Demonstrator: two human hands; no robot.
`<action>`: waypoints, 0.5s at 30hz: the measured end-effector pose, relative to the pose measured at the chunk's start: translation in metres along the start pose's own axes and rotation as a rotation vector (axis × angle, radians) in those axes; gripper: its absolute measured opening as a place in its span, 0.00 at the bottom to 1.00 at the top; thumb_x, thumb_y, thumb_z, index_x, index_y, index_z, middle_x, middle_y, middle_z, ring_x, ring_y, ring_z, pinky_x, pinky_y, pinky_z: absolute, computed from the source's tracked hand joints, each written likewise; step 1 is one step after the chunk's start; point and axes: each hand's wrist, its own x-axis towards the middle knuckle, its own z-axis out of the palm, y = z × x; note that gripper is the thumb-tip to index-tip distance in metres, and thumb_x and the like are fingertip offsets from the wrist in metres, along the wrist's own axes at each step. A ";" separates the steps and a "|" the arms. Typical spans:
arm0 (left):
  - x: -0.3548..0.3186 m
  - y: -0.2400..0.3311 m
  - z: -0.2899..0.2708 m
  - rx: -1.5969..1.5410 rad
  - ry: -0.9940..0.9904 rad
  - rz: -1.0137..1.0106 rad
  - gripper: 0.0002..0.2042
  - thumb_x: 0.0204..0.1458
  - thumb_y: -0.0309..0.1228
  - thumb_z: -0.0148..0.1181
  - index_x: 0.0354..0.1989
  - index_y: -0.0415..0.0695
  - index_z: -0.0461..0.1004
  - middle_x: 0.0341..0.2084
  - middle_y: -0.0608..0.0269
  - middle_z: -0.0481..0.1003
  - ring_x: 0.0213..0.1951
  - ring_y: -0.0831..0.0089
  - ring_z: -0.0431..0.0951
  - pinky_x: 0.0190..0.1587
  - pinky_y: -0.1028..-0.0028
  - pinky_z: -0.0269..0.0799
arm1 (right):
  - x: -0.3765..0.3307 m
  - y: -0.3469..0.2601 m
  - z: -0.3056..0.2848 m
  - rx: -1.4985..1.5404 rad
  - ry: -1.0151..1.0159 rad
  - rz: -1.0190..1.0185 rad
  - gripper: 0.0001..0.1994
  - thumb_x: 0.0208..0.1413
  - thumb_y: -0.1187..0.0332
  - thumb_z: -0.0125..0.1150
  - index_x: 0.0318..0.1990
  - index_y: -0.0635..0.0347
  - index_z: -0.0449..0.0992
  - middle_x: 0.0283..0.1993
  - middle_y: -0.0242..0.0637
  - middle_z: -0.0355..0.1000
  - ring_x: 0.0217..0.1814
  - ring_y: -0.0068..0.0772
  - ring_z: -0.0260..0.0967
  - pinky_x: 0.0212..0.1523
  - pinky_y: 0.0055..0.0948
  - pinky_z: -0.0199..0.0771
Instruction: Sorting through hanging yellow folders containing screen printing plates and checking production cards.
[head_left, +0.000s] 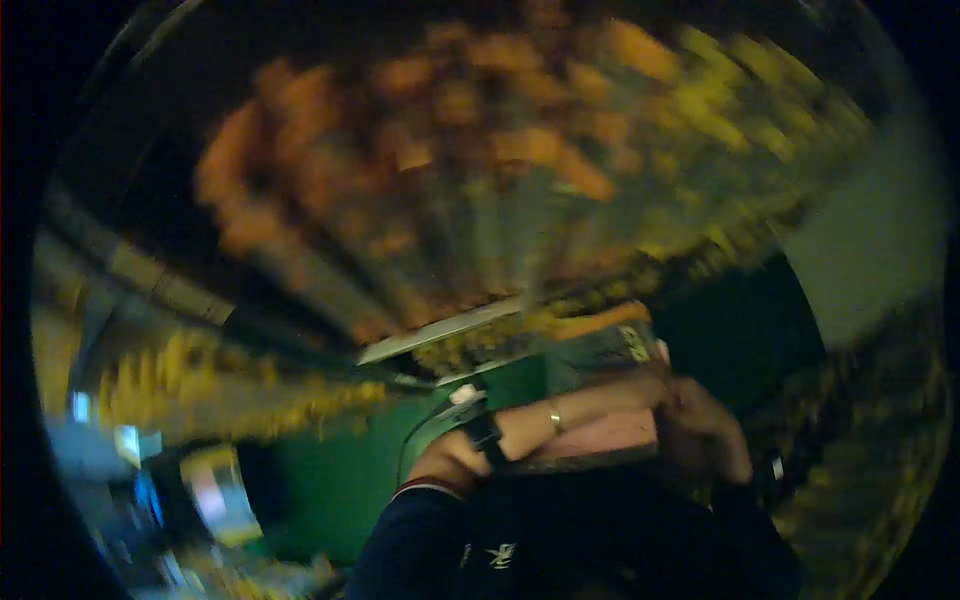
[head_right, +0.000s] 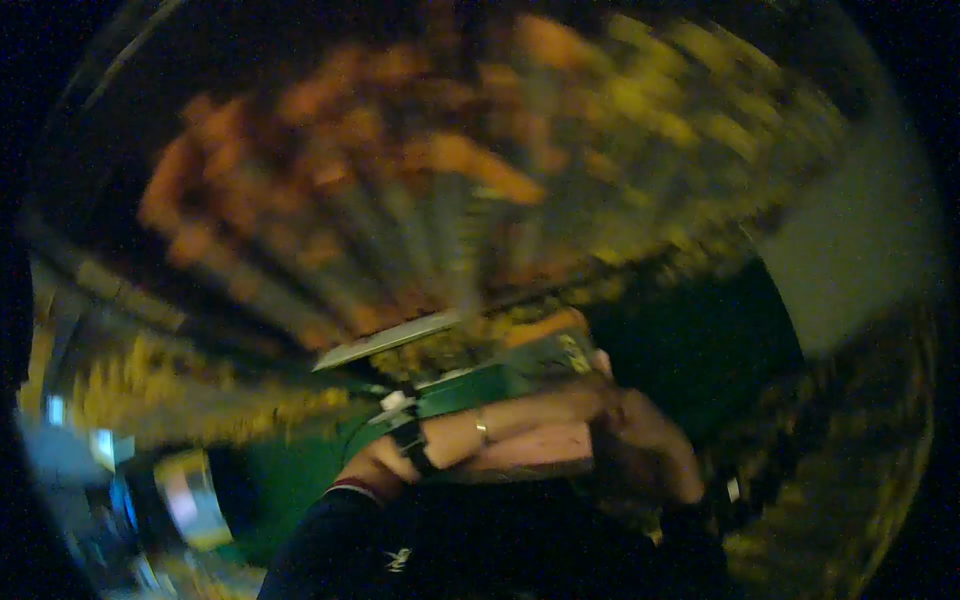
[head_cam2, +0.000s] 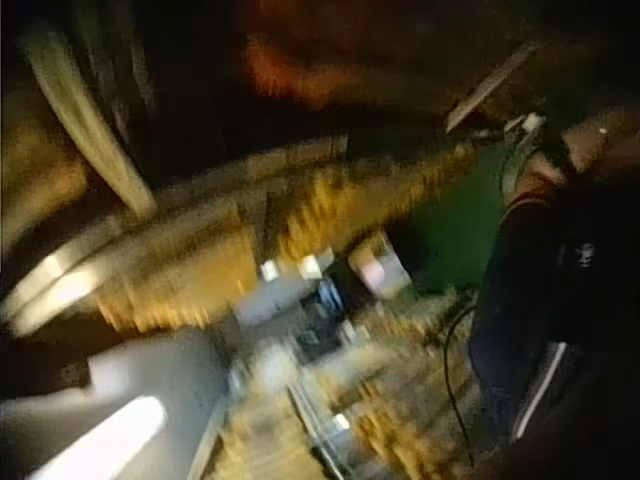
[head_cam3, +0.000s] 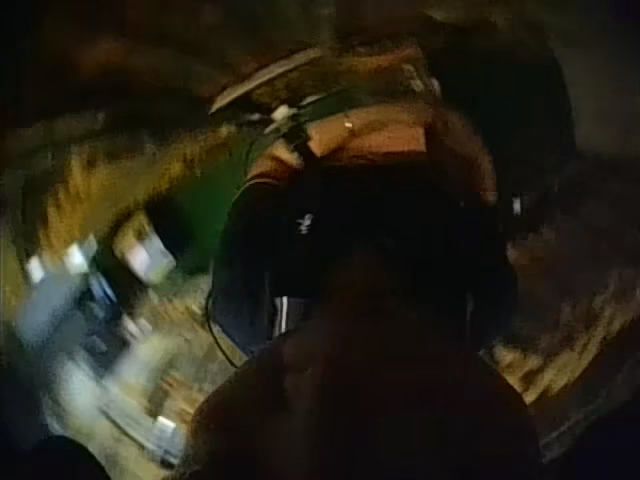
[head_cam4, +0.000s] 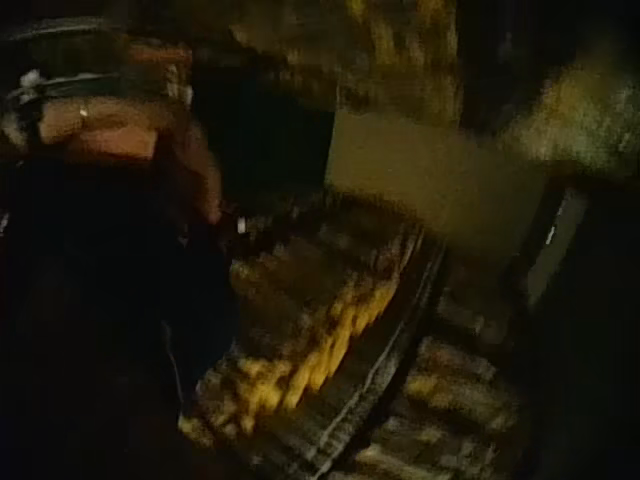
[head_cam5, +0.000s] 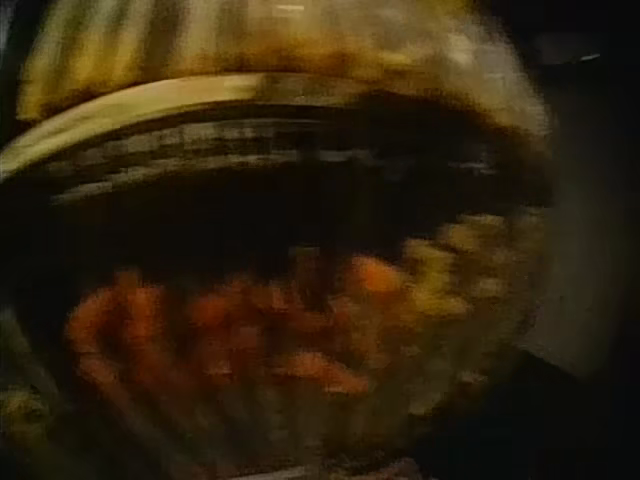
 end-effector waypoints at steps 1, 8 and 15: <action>0.002 -0.013 0.006 0.001 0.026 0.011 0.13 0.50 0.34 0.52 0.27 0.36 0.76 0.27 0.50 0.76 0.31 0.63 0.74 0.36 0.64 0.69 | 0.012 -0.029 0.005 0.043 -0.013 -0.019 0.10 0.47 0.74 0.51 0.38 0.65 0.74 0.30 0.45 0.74 0.30 0.26 0.64 0.32 0.30 0.68; -0.093 0.019 -0.029 -0.015 0.397 -0.350 0.21 0.48 0.42 0.51 0.21 0.31 0.74 0.21 0.42 0.75 0.25 0.57 0.75 0.28 0.57 0.68 | 0.063 -0.092 0.028 -0.142 -0.206 -0.094 0.12 0.52 0.67 0.53 0.39 0.66 0.74 0.34 0.54 0.74 0.38 0.44 0.74 0.35 0.38 0.71; -0.327 0.052 -0.086 -0.383 1.250 -0.289 0.21 0.53 0.43 0.51 0.17 0.38 0.77 0.09 0.63 0.69 0.16 0.76 0.65 0.19 0.72 0.58 | 0.149 -0.159 0.146 -0.650 -0.604 -0.377 0.12 0.46 0.68 0.58 0.40 0.56 0.77 0.33 0.49 0.74 0.38 0.46 0.74 0.38 0.40 0.73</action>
